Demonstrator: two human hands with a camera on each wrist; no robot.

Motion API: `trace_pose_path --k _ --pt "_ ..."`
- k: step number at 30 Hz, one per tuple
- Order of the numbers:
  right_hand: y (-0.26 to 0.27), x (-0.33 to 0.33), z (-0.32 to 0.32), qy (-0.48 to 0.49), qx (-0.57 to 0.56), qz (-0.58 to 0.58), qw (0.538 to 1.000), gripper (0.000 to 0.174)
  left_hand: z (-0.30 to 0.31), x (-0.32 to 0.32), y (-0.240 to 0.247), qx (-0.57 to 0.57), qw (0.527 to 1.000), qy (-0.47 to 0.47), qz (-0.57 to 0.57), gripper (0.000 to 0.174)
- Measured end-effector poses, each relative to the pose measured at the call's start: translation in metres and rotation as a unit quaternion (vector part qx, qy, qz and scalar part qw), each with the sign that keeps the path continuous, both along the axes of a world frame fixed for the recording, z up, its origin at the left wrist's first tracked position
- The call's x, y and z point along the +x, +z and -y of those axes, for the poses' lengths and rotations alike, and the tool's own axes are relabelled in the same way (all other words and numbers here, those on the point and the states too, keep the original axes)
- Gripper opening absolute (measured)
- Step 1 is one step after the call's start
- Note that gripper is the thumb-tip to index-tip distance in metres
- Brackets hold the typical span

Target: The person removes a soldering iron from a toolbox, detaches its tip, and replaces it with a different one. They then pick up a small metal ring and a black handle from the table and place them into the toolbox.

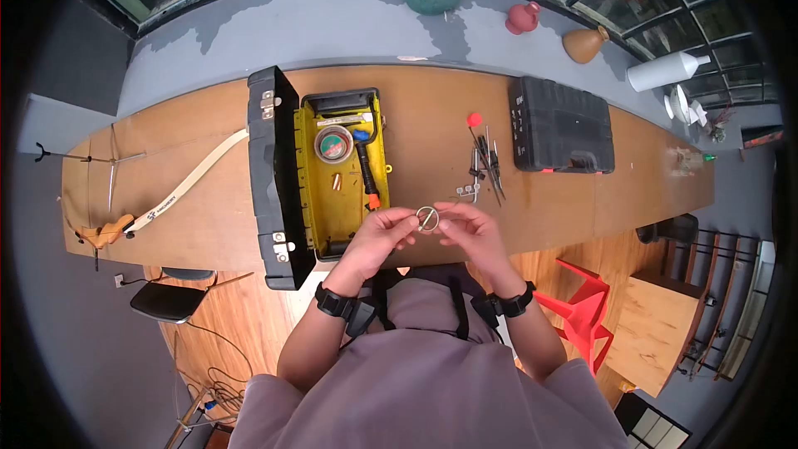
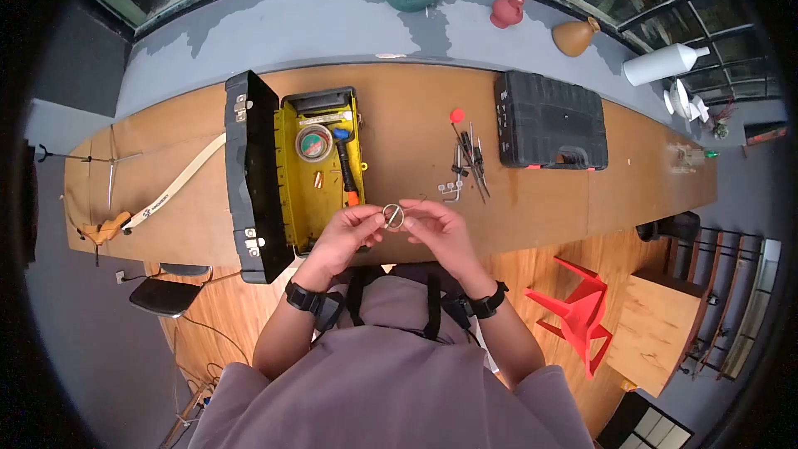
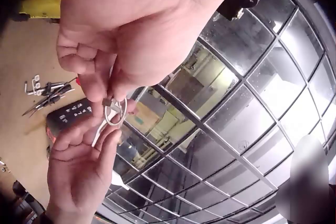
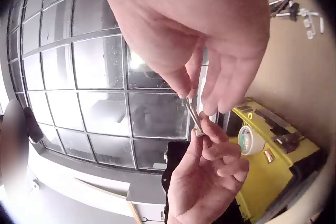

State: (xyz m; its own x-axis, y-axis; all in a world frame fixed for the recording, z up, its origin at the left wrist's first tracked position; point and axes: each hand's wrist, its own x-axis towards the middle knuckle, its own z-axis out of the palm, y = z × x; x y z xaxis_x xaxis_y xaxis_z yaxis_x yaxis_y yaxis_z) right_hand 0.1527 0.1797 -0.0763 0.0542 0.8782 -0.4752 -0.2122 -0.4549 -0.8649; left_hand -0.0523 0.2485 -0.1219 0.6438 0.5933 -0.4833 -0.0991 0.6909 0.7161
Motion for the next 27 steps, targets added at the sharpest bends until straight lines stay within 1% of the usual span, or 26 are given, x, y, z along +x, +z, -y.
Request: trace_pose_path --k 1,3,5,8,9,11,12,13,14,15,16,17,18,19,20,22,23,25,26,27 --pt "-0.001 0.002 0.0 0.022 0.02 0.005 1.0 0.03 0.001 0.003 0.001 -0.003 1.0 0.001 -0.006 0.021" --pt "-0.009 0.01 0.003 0.026 0.027 -0.013 0.999 0.03 0.007 0.009 0.005 0.004 1.0 0.003 -0.019 0.022" --pt "-0.015 0.02 0.006 0.055 0.063 0.012 0.996 0.029 0.014 0.015 0.008 0.013 0.999 0.004 -0.041 0.022" --pt "-0.021 0.034 0.013 0.071 0.05 -0.023 0.996 0.027 0.029 0.023 0.006 0.04 0.994 0.057 -0.082 0.018" --pt "-0.024 0.041 0.017 0.069 0.053 -0.033 0.996 0.027 0.032 0.021 0.002 0.044 0.993 0.056 -0.092 0.018" --pt "-0.036 0.06 0.025 0.086 0.019 -0.028 0.996 0.025 0.036 0.012 -0.007 0.061 0.965 0.189 -0.168 0.015" --pt "-0.054 0.074 0.03 0.086 0.021 -0.032 0.996 0.025 0.038 0.003 -0.015 0.065 0.947 0.251 -0.191 0.014" --pt "-0.081 0.09 0.036 0.063 0.016 0.006 0.998 0.026 0.036 -0.012 -0.025 0.108 0.928 0.266 -0.237 0.015" --pt "-0.103 0.104 0.042 0.037 0.011 0.047 0.998 0.026 0.034 -0.023 -0.032 0.11 0.91 0.305 -0.26 0.015" --pt "-0.115 0.117 0.045 0.035 0.01 0.051 0.998 0.026 0.03 -0.032 -0.034 0.109 0.891 0.321 -0.301 0.016" --pt "-0.124 0.132 0.043 0.037 0.031 0.215 0.975 0.026 0.024 -0.041 -0.041 0.091 0.884 0.353 -0.294 0.017" --pt "-0.133 0.144 0.039 0.04 0.053 0.372 0.926 0.026 0.017 -0.052 -0.046 0.062 0.884 0.36 -0.293 0.021" --pt "-0.141 0.153 0.032 0.027 0.07 0.405 0.911 0.026 0.01 -0.047 -0.04 0.052 0.875 0.365 -0.312 0.024" --pt "-0.143 0.159 0.02 0.026 0.072 0.405 0.911 0.026 0.004 -0.043 -0.033 0.043 0.866 0.37 -0.333 0.029" --pt "-0.145 0.162 0.012 0.028 0.071 0.426 0.901 0.025 0.004 -0.041 -0.036 0.043 0.866 0.368 -0.336 0.029" --pt "-0.151 0.166 -0.006 0.038 0.067 0.467 0.881 0.026 0.005 -0.038 -0.044 0.065 0.858 0.34 -0.38 0.037" --pt "-0.154 0.167 -0.015 0.034 0.07 0.467 0.881 0.026 0.007 -0.034 -0.046 0.07 0.858 0.34 -0.378 0.037" --pt "-0.159 0.167 -0.025 0.085 0.05 0.528 0.844 0.026 0.028 -0.028 -0.051 0.124 0.851 0.318 -0.4 0.045" --pt "-0.166 0.166 -0.028 0.089 0.057 0.547 0.831 0.025 0.037 -0.025 -0.057 0.141 0.847 0.326 -0.396 0.036" --pt "-0.172 0.166 -0.03 0.09 0.058 0.548 0.829 0.025 0.045 -0.02 -0.054 0.14 0.847 0.328 -0.394 0.036"
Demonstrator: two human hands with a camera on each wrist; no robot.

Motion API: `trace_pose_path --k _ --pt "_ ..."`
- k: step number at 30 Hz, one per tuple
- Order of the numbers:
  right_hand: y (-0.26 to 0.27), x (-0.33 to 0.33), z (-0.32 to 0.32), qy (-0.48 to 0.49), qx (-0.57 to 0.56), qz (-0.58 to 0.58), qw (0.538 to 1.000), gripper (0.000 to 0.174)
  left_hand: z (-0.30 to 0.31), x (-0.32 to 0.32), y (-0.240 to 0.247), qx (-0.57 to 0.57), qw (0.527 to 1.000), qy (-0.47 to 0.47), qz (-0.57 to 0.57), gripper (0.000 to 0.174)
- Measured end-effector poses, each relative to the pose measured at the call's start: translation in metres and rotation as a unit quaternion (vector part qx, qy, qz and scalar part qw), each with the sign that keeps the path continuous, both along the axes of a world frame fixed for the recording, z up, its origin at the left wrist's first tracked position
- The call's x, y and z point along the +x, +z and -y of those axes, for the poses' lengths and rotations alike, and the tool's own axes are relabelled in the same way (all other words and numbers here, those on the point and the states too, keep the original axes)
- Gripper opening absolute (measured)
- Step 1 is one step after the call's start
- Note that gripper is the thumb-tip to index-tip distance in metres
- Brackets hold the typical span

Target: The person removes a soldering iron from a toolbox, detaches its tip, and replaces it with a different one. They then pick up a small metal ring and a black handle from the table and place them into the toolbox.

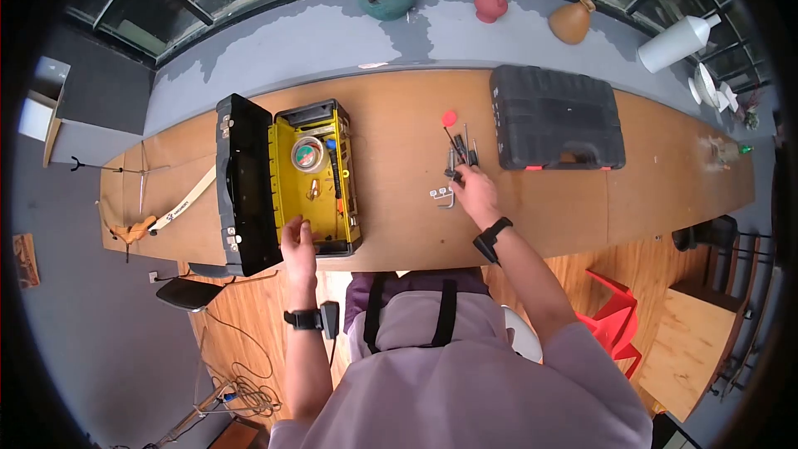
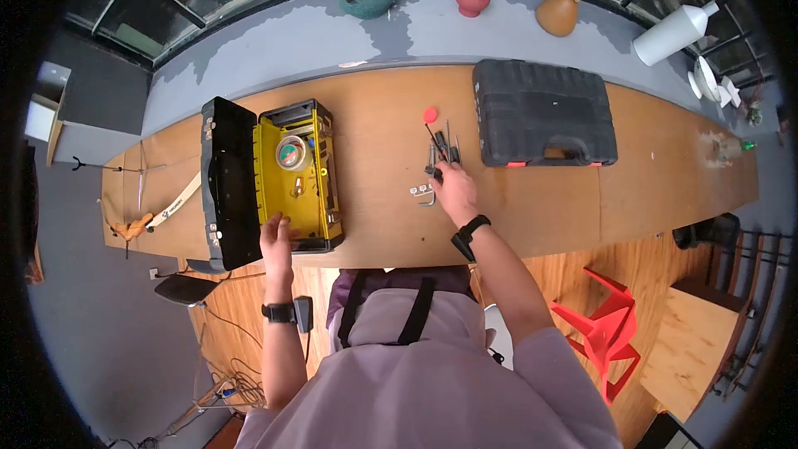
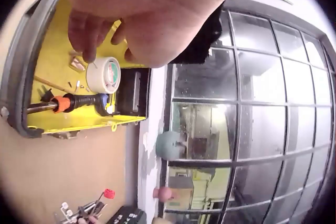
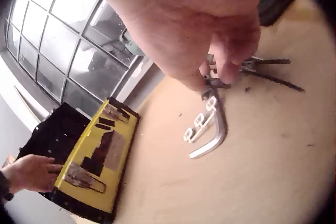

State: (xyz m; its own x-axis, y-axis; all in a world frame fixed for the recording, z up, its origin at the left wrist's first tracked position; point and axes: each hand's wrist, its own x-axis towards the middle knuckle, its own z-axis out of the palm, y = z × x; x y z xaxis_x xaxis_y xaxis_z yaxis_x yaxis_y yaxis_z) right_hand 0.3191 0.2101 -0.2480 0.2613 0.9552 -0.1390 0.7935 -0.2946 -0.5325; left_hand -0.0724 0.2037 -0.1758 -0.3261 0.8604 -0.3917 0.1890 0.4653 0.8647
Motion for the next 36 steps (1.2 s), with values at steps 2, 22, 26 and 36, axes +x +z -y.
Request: trace_pose_path --k 2,22,26,36 --pt "-0.007 0.002 -0.005 0.004 -0.005 0.014 1.0 0.026 0.012 0.013 0.017 0.005 0.999 -0.027 -0.035 0.026" --pt "0.045 -0.04 0.044 0.101 -0.136 -0.507 0.845 0.027 -0.01 0.078 0.048 0.13 0.965 -0.202 -0.105 0.012" --pt "0.003 -0.005 0.019 0.007 0.002 -0.177 0.984 0.022 -0.046 0.019 0.027 0.113 0.991 -0.052 -0.045 0.027" --pt "-0.007 -0.014 -0.052 0.026 -0.055 0.062 0.996 0.027 -0.019 0.036 0.011 0.081 0.989 -0.095 -0.077 0.034"
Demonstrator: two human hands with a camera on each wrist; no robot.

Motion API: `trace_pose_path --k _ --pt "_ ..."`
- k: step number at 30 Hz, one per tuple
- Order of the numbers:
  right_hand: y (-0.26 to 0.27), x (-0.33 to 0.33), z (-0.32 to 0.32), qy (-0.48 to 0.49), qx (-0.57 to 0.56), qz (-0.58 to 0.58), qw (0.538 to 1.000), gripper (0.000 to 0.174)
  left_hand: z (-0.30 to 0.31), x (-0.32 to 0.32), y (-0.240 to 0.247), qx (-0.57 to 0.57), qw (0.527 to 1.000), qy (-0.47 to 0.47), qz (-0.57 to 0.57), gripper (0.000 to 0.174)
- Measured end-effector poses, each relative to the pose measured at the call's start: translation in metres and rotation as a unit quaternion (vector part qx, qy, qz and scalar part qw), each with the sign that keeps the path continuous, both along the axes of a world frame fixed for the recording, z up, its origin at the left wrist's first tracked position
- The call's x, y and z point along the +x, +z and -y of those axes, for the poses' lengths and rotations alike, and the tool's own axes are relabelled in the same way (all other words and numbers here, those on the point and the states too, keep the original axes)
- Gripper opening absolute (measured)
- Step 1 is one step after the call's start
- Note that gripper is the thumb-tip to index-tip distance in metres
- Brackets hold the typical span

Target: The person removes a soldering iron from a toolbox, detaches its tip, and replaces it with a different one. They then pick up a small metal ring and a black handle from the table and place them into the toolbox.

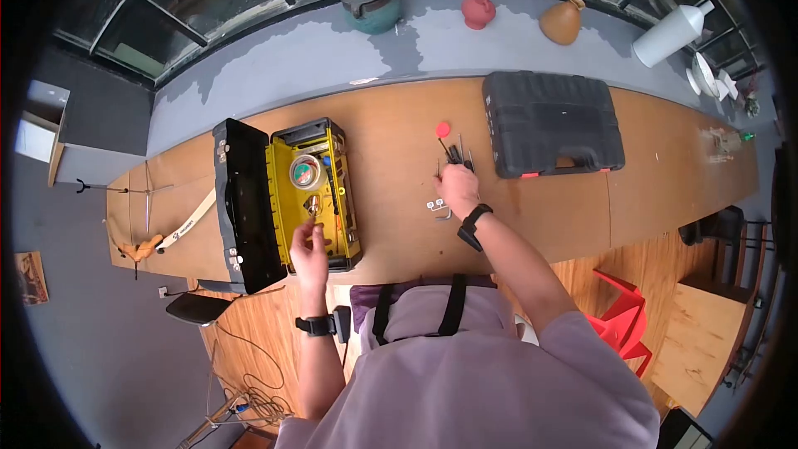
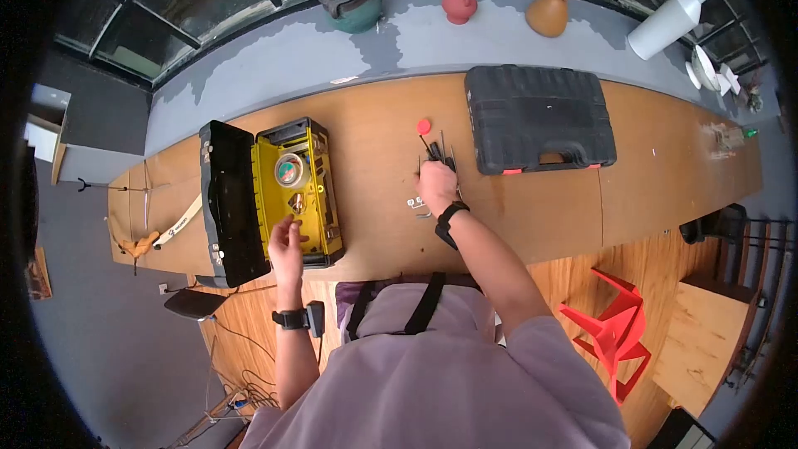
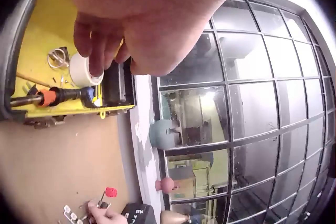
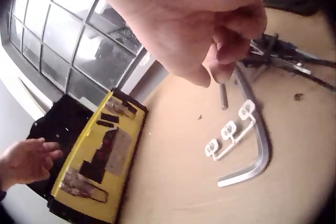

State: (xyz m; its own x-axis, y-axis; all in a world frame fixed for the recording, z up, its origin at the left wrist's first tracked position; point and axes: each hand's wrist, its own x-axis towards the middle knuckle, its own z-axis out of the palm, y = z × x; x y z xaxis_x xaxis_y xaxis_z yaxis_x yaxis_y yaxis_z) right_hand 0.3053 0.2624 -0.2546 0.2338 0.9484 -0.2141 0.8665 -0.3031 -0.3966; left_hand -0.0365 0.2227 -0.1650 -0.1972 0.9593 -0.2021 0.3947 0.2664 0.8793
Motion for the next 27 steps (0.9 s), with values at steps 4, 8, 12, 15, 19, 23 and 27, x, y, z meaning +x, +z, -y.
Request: trace_pose_path --k 4,8,12,15,19,23,27 --pt "-0.012 -0.008 -0.006 -0.028 -0.002 0.031 0.999 0.027 0.015 0.018 0.01 0.002 1.0 -0.018 0.001 0.03" --pt "0.007 -0.004 -0.001 0.0 -0.026 -0.054 0.998 0.022 0.017 0.026 0.017 -0.003 0.999 -0.048 0.009 0.026" --pt "0.101 -0.067 0.023 0.081 0.048 -0.424 0.901 0.017 0.013 0.069 0.042 -0.009 0.993 -0.067 0.093 0.021" --pt "0.129 -0.085 0.038 0.149 0.034 -0.475 0.867 0.012 0.01 0.074 0.038 -0.031 0.983 -0.069 0.167 0.018" --pt "0.125 -0.086 0.047 0.14 -0.009 -0.455 0.879 0.019 0.017 0.067 0.034 -0.062 0.978 -0.077 0.184 0.013" --pt "0.114 -0.078 0.053 0.178 0.029 -0.478 0.86 0.023 0.017 0.059 0.033 -0.05 0.987 -0.062 0.143 0.01" --pt "0.084 -0.033 0.056 0.141 0.016 -0.243 0.96 0.023 -0.008 0.006 0.027 -0.004 0.985 -0.012 -0.175 0.016"
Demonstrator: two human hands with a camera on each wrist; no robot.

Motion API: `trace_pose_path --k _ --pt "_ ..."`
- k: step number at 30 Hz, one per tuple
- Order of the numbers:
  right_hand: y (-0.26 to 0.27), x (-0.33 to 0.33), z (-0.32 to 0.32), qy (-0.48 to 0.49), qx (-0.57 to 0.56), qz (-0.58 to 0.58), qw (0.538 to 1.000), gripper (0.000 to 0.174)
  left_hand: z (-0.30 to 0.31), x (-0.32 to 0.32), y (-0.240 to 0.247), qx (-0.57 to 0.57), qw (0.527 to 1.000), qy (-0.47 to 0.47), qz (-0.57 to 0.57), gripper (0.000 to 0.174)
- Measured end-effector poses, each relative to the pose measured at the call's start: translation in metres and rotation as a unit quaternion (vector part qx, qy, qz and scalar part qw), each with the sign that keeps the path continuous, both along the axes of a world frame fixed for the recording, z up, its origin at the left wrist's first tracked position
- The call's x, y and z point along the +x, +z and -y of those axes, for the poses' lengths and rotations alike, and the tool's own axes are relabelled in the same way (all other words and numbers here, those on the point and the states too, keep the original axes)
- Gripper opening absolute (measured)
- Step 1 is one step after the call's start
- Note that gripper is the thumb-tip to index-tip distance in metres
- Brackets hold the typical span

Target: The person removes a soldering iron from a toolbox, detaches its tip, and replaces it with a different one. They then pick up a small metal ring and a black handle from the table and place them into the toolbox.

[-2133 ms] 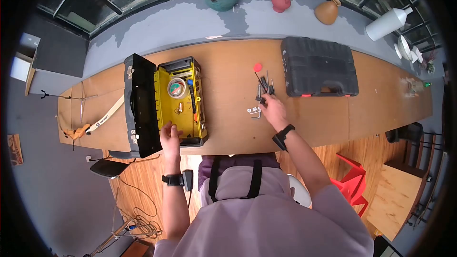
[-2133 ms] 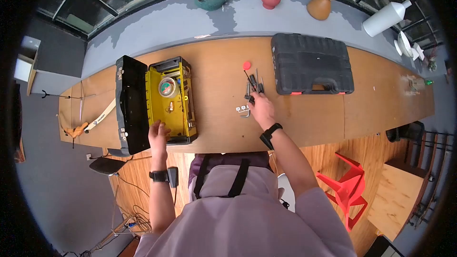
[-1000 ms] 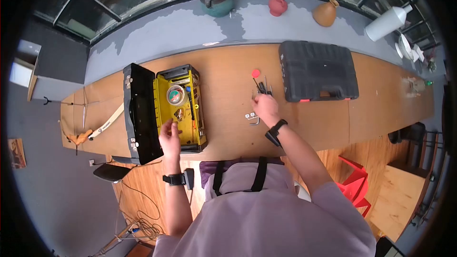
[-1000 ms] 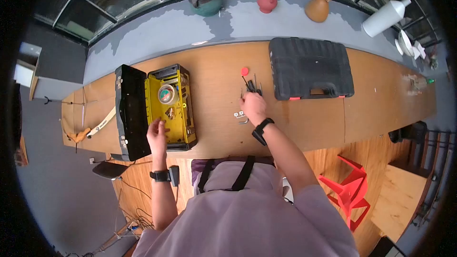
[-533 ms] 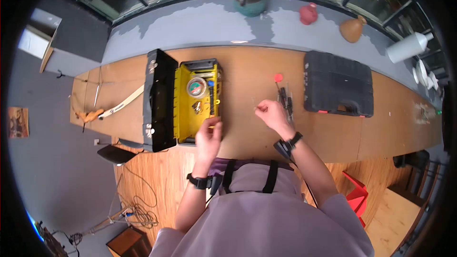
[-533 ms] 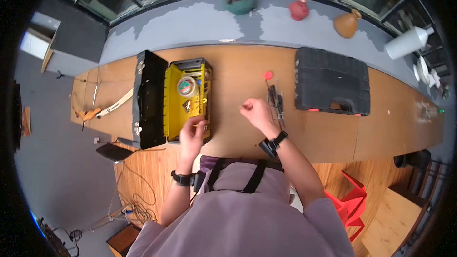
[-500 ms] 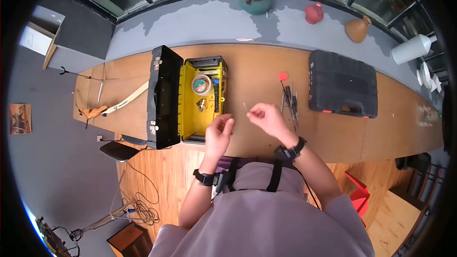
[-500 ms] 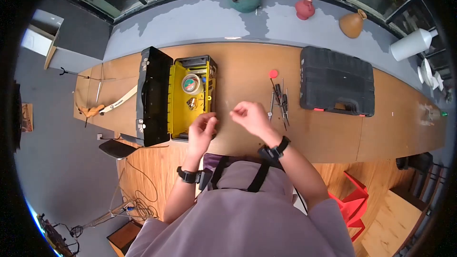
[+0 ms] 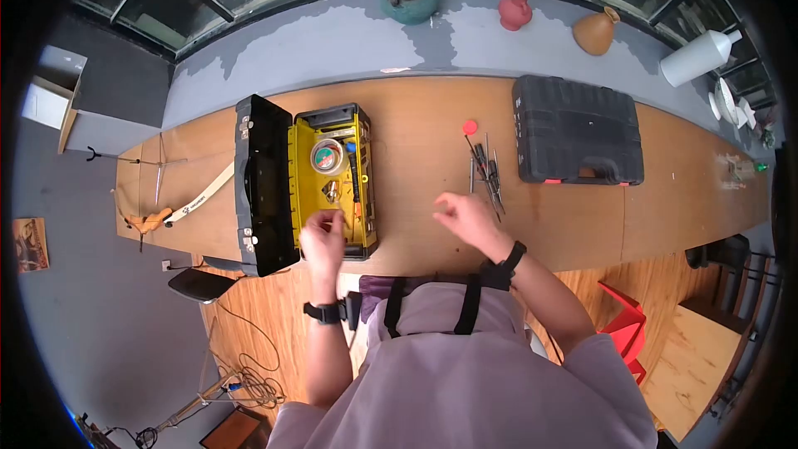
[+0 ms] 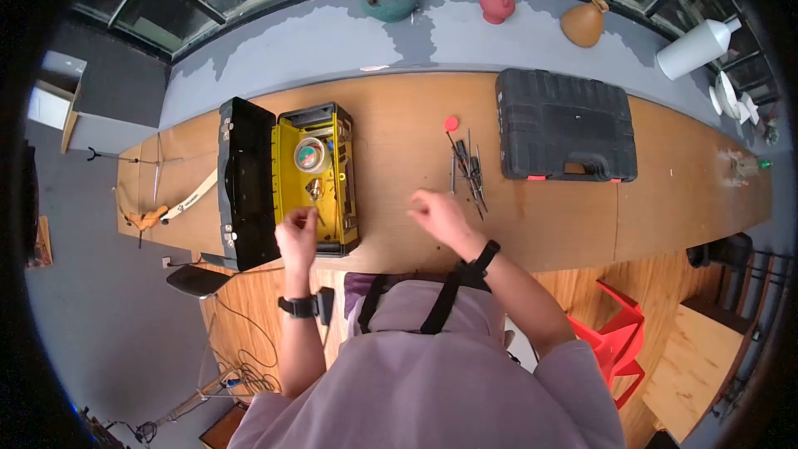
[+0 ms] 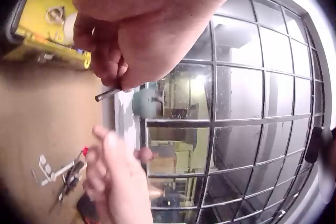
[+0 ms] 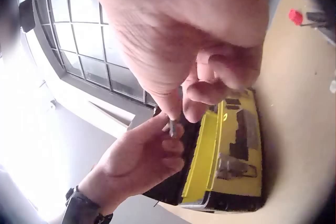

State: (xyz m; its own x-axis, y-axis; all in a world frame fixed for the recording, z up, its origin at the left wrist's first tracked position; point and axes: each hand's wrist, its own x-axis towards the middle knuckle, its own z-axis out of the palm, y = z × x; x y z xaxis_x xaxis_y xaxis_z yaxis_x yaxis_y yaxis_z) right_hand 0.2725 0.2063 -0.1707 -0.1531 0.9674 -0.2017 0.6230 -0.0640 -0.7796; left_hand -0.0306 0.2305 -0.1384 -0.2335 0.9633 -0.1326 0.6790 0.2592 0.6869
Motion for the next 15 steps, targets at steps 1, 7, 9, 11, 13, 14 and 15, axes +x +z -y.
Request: trace_pose_path --k 1,7,9,11,13,14,15 --pt "-0.016 0.013 0.0 0.006 0.031 0.126 0.992 0.024 -0.007 -0.011 -0.002 0.002 0.995 -0.003 -0.1 0.019" --pt "-0.07 0.034 0.002 0.004 -0.01 0.241 0.97 0.019 -0.014 -0.033 -0.044 -0.044 0.973 -0.043 -0.222 0.024" --pt "-0.077 0.036 0.003 0.001 0.0 0.243 0.97 0.018 -0.014 -0.029 -0.045 -0.067 0.977 -0.042 -0.199 0.024" --pt "-0.08 0.037 0.001 -0.002 0.012 0.244 0.97 0.017 -0.013 -0.024 -0.046 -0.026 0.984 -0.046 -0.173 0.024" --pt "-0.082 0.038 0.001 -0.007 0.039 0.225 0.974 0.016 -0.012 -0.013 -0.036 0.015 0.988 -0.05 -0.148 0.024" --pt "-0.082 0.039 0.002 -0.006 0.038 0.225 0.974 0.016 -0.012 -0.008 -0.031 0.033 0.991 -0.057 -0.119 0.023" --pt "-0.079 0.04 0.002 -0.004 0.058 0.219 0.974 0.015 -0.011 0.001 -0.016 0.051 0.993 -0.062 -0.09 0.023"
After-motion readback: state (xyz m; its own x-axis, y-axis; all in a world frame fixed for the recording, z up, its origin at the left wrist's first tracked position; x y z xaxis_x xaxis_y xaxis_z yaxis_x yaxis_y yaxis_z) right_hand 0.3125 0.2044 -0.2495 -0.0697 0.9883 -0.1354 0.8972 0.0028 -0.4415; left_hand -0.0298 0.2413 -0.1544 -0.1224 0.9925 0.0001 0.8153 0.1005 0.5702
